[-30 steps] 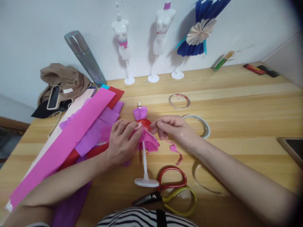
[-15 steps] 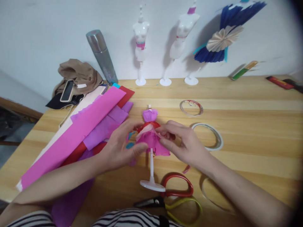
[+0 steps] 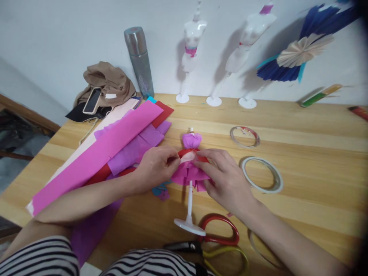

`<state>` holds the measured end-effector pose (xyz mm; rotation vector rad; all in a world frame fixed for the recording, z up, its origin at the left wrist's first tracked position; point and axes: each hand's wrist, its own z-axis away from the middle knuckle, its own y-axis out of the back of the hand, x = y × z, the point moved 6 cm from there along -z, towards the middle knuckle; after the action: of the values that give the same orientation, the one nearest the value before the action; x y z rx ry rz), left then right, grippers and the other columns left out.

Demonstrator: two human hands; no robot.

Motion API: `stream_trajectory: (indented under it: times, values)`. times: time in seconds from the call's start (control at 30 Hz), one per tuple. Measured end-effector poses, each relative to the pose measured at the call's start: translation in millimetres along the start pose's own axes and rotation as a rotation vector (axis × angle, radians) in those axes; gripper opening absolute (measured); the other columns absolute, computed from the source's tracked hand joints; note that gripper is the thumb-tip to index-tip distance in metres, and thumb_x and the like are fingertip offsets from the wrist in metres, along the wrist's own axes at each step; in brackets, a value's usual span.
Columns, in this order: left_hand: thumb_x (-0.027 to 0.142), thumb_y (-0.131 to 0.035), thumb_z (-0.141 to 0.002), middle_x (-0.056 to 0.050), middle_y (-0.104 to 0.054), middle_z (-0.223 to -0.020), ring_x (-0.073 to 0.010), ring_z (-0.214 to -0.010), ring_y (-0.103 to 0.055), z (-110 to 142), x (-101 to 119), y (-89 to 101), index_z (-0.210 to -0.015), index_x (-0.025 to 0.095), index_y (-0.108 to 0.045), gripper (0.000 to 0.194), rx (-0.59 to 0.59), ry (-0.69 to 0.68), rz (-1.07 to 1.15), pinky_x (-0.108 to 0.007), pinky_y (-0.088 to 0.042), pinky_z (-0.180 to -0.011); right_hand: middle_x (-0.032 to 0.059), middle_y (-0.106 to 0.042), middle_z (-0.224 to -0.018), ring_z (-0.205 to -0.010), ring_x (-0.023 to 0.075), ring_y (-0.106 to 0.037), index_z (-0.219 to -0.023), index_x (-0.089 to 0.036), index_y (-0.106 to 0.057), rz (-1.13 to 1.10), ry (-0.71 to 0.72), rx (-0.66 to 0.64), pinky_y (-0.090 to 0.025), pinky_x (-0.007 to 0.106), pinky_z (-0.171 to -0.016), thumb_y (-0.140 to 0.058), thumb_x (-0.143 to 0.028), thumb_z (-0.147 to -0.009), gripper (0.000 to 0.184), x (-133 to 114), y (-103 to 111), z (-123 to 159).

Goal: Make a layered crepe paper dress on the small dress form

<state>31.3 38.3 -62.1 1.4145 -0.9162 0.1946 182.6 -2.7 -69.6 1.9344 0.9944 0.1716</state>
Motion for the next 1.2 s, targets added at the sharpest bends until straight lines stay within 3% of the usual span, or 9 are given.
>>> stream_trajectory:
  times: [0.2, 0.47, 0.57, 0.67, 0.87, 1.07, 1.2]
  values:
    - [0.038, -0.055, -0.092, -0.002, -0.063, -0.066, -0.0114, -0.059, -0.051, -1, 7, -4.0, -0.075, 0.015, -0.067, 0.031, 0.008, 0.01, 0.036, -0.026, -0.04, -0.056, 0.0164, -0.067, -0.108, -0.1, 0.0323, -0.061, -0.098, -0.018, -0.064, 0.027, 0.013, 0.027, -0.056, 0.049, -0.076, -0.049, -0.004, -0.083, 0.026, 0, -3, 0]
    - [0.025, -0.056, -0.09, -0.001, -0.06, -0.062, -0.0102, -0.057, -0.051, 0, 10, -7.3, -0.073, 0.014, -0.07, 0.025, 0.012, -0.092, 0.026, -0.024, -0.037, -0.054, 0.0177, -0.069, -0.107, -0.101, 0.034, -0.062, -0.095, -0.016, -0.068, 0.013, -0.002, 0.046, -0.056, 0.051, -0.076, -0.048, -0.002, -0.082, 0.028, 2, -5, 1]
    - [0.026, -0.06, -0.087, -0.001, -0.063, -0.069, -0.0104, -0.061, -0.054, 2, 7, -9.3, -0.082, 0.015, -0.071, 0.016, -0.018, -0.075, 0.03, -0.023, -0.041, -0.057, 0.0183, -0.069, -0.107, -0.102, 0.0346, -0.061, -0.094, -0.016, -0.067, -0.001, 0.0, 0.045, -0.055, 0.051, -0.078, -0.05, -0.003, -0.083, 0.024, 2, -5, 2]
    - [0.021, -0.065, -0.082, 0.001, -0.061, -0.068, -0.0098, -0.059, -0.053, 1, 5, -10.8, -0.079, 0.016, -0.071, 0.009, -0.022, -0.064, -0.02, -0.022, -0.039, -0.056, 0.0172, -0.069, -0.107, -0.103, 0.0338, -0.062, -0.1, -0.018, -0.066, -0.021, 0.008, 0.056, -0.055, 0.05, -0.079, -0.05, -0.005, -0.085, 0.026, 1, -4, 3]
    - [0.022, -0.055, -0.089, 0.001, -0.057, -0.062, -0.0086, -0.056, -0.049, -1, 11, -13.0, -0.067, 0.016, -0.066, 0.025, 0.006, -0.123, -0.098, -0.021, -0.035, -0.053, 0.0164, -0.068, -0.11, -0.103, 0.0318, -0.062, -0.109, -0.02, -0.061, -0.011, -0.001, 0.071, -0.055, 0.049, -0.079, -0.047, -0.004, -0.084, 0.032, 0, -5, 4]
    - [0.022, -0.051, -0.091, -0.002, -0.06, -0.07, -0.0137, -0.065, -0.055, 5, 20, -11.5, -0.077, 0.017, -0.067, 0.022, 0.093, -0.284, -0.272, -0.024, -0.037, -0.054, 0.0147, -0.068, -0.107, -0.1, 0.0315, -0.062, -0.103, -0.022, -0.059, -0.008, -0.042, 0.099, -0.055, 0.049, -0.079, -0.049, -0.003, -0.082, 0.031, 3, -3, 3]
    - [0.019, -0.051, -0.09, -0.001, -0.06, -0.068, -0.0122, -0.063, -0.055, 3, 21, -10.9, -0.075, 0.017, -0.065, 0.021, 0.083, -0.262, -0.251, -0.024, -0.037, -0.055, 0.0147, -0.069, -0.105, -0.098, 0.0312, -0.062, -0.095, -0.021, -0.062, -0.005, -0.036, 0.108, -0.055, 0.047, -0.077, -0.048, -0.001, -0.082, 0.028, 4, -2, 3]
